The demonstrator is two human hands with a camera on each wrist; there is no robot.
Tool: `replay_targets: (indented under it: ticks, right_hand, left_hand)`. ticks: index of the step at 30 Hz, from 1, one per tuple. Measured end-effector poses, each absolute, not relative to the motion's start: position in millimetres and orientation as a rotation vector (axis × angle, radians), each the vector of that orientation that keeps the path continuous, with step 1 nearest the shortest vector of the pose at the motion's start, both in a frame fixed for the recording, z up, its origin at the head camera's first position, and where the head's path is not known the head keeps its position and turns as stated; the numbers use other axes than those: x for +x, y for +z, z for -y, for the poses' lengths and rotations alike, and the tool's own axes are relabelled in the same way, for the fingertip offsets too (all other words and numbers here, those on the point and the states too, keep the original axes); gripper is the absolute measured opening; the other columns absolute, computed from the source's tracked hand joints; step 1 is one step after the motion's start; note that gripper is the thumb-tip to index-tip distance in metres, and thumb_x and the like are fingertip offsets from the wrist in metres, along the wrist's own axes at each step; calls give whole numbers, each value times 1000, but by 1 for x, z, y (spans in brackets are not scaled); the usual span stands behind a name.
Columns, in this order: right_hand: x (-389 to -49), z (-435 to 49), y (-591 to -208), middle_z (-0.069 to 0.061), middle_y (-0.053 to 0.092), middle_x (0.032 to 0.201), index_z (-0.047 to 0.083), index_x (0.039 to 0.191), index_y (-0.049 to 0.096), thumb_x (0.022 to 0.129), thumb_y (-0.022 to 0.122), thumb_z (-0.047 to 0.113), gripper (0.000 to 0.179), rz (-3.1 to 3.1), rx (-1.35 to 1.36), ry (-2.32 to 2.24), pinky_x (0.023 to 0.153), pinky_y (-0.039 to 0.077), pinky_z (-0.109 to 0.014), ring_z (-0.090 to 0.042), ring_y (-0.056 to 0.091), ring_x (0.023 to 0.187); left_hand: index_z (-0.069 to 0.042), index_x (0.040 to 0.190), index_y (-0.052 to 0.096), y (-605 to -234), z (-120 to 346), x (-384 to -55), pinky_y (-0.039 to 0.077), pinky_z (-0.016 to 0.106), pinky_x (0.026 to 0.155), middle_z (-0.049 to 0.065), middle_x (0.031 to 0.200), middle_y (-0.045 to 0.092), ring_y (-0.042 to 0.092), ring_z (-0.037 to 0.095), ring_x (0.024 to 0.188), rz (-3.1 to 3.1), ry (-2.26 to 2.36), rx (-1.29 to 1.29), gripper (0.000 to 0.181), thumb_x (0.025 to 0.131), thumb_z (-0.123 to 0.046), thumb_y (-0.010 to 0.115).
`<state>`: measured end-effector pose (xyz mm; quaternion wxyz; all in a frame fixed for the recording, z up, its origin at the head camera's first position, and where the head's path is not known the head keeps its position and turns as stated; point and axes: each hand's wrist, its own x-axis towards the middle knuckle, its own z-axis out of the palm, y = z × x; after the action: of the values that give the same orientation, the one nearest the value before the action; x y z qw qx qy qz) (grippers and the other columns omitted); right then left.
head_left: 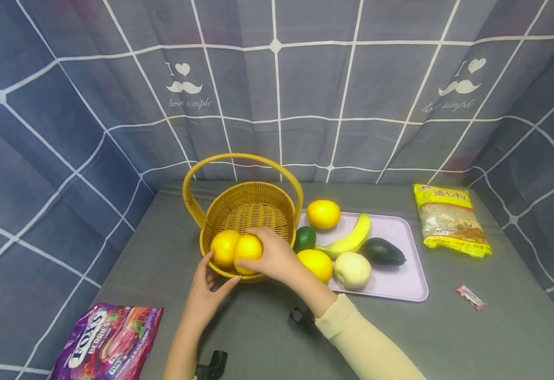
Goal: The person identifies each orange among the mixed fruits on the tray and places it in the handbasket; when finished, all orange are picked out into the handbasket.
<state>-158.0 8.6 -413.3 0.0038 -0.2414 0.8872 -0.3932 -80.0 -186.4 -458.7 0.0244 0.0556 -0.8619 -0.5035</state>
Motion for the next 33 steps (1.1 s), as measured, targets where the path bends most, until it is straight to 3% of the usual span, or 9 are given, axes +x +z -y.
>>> replay_targets:
  ticks: [33]
  right_hand:
    - [-151,-21,-418,-1,56,132,20,138,53,80,77,43,67,-2704,-804,-1530,95,47,-40,-22,55,117]
  left_hand:
    - [-20,153,19,-457,186,-80,35,55,105,22,155,18,42,44,128,2689,-1543,186,96,81,-47,75]
